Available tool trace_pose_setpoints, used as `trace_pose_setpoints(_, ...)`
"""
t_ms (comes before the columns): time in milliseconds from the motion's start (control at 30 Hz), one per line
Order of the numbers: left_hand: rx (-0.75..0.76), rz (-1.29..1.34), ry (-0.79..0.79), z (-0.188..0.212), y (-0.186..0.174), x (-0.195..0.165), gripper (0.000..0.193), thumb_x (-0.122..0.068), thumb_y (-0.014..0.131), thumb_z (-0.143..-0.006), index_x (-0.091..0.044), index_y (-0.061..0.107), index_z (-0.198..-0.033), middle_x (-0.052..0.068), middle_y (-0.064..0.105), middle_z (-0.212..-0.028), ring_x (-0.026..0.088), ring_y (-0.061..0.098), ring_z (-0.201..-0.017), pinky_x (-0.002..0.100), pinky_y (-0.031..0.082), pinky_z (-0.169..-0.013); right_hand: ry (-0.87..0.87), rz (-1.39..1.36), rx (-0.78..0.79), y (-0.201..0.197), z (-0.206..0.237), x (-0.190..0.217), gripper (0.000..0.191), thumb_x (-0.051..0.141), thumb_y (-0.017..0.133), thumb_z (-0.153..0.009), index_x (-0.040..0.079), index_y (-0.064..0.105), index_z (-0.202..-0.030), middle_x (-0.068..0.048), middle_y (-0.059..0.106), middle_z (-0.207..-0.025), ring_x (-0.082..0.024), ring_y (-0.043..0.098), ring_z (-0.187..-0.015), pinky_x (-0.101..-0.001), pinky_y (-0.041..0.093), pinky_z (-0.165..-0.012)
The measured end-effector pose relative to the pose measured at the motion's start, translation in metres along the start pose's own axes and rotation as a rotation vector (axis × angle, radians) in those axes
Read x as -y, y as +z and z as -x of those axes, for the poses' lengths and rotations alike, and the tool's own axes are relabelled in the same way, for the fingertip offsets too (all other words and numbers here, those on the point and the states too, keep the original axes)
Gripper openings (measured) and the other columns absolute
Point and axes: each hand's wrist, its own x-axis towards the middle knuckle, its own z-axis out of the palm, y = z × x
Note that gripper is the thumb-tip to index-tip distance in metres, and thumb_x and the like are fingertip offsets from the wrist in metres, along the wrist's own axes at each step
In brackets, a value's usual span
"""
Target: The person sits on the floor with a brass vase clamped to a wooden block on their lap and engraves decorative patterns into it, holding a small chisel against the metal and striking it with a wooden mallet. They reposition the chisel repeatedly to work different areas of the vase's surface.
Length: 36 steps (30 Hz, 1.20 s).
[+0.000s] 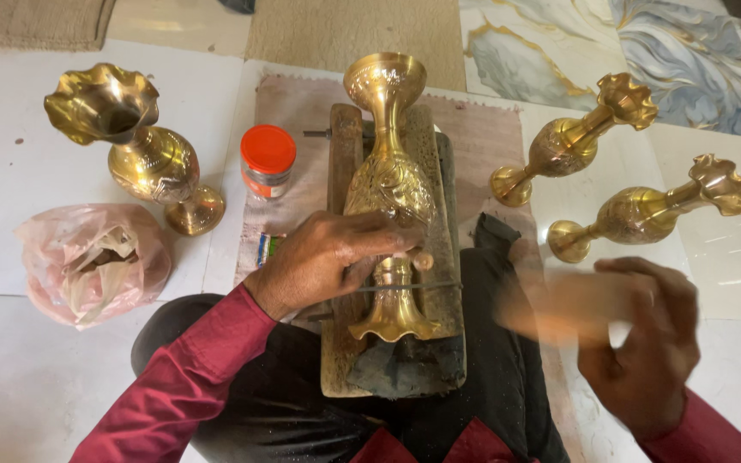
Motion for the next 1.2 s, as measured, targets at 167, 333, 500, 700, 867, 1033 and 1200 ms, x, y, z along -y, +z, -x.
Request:
trace_pose_setpoints(167, -0.147, 0.204, -0.053, 0.005, 0.017, 0.006, 0.034, 0.011, 0.064, -0.094, -0.011, 0.069, -0.119, 0.005, 0.076, -0.116, 0.018, 0.078, -0.098, 0.032, 0.064, -0.073, 0.050, -0.001, 0.086, 0.011, 0.010, -0.001, 0.053, -0.002, 0.071, -0.084, 0.002, 0.062, -0.136, -0.018, 0.067, -0.111, -0.029, 0.061, -0.100, -0.0460, 0.051, -0.084)
trace_pose_setpoints(333, -0.713, 0.494, -0.199, 0.020, 0.043, -0.010, 0.024, 0.004, 0.066, -0.100, -0.002, 0.056, -0.122, 0.009, 0.066, -0.110, 0.015, 0.073, -0.101, 0.033, 0.067, -0.088, 0.409, -0.387, 0.175, 0.049, 0.035, 0.018, 0.054, 0.007, 0.076, -0.078, 0.008, 0.066, -0.131, -0.009, 0.069, -0.103, -0.022, 0.070, -0.085, -0.0337, 0.055, -0.068)
trace_pose_setpoints(500, -0.943, 0.665, -0.421, 0.016, 0.088, -0.045, 0.029, 0.002, 0.066, -0.103, 0.000, 0.052, -0.128, 0.008, 0.064, -0.104, 0.011, 0.063, -0.092, 0.025, 0.054, -0.081, 0.092, -0.384, 0.033, 0.086, 0.041, 0.046, 0.048, 0.015, 0.085, -0.067, 0.006, 0.073, -0.113, -0.012, 0.069, -0.100, -0.029, 0.065, -0.087, -0.0400, 0.050, -0.077)
trace_pose_setpoints(700, -1.068, 0.506, -0.471, 0.010, 0.107, -0.060, 0.035, -0.001, 0.064, -0.104, 0.001, 0.048, -0.135, 0.011, 0.069, -0.107, 0.012, 0.068, -0.093, 0.026, 0.058, -0.082, -0.006, -0.447, 0.090, 0.084, 0.026, 0.052, 0.033, 0.009, 0.080, -0.062, 0.006, 0.068, -0.093, -0.007, 0.068, -0.090, -0.029, 0.065, -0.088, -0.0413, 0.044, -0.080)
trace_pose_setpoints(867, -1.151, 0.412, -0.444, 0.017, 0.116, -0.051, 0.043, -0.002, 0.063, -0.105, 0.001, 0.041, -0.142, 0.013, 0.062, -0.122, 0.015, 0.065, -0.102, 0.029, 0.058, -0.087, -0.091, -0.435, 0.153, 0.069, 0.017, 0.052, 0.037, 0.011, 0.081, -0.059, 0.006, 0.069, -0.094, -0.007, 0.066, -0.086, -0.028, 0.063, -0.084, -0.0420, 0.044, -0.078)
trace_pose_setpoints(1033, -1.220, 0.479, -0.493, 0.022, 0.123, -0.031, 0.047, -0.003, 0.062, -0.104, 0.000, 0.038, -0.145, 0.013, 0.058, -0.126, 0.016, 0.064, -0.105, 0.031, 0.059, -0.087, -0.194, -0.414, 0.226, 0.063, 0.001, 0.053, 0.045, 0.008, 0.077, -0.050, 0.006, 0.070, -0.094, -0.007, 0.067, -0.090, -0.029, 0.065, -0.087, -0.0417, 0.045, -0.079)
trace_pose_setpoints(1200, -1.143, 0.526, -0.480, 0.022, 0.113, -0.026, 0.046, 0.001, 0.065, -0.102, 0.000, 0.042, -0.142, 0.015, 0.059, -0.125, 0.018, 0.067, -0.104, 0.030, 0.062, -0.087, -0.112, -0.512, 0.236, 0.069, 0.004, 0.042, 0.045, 0.006, 0.080, -0.056, 0.008, 0.071, -0.100, -0.004, 0.069, -0.092, -0.025, 0.066, -0.086, -0.0404, 0.047, -0.079)
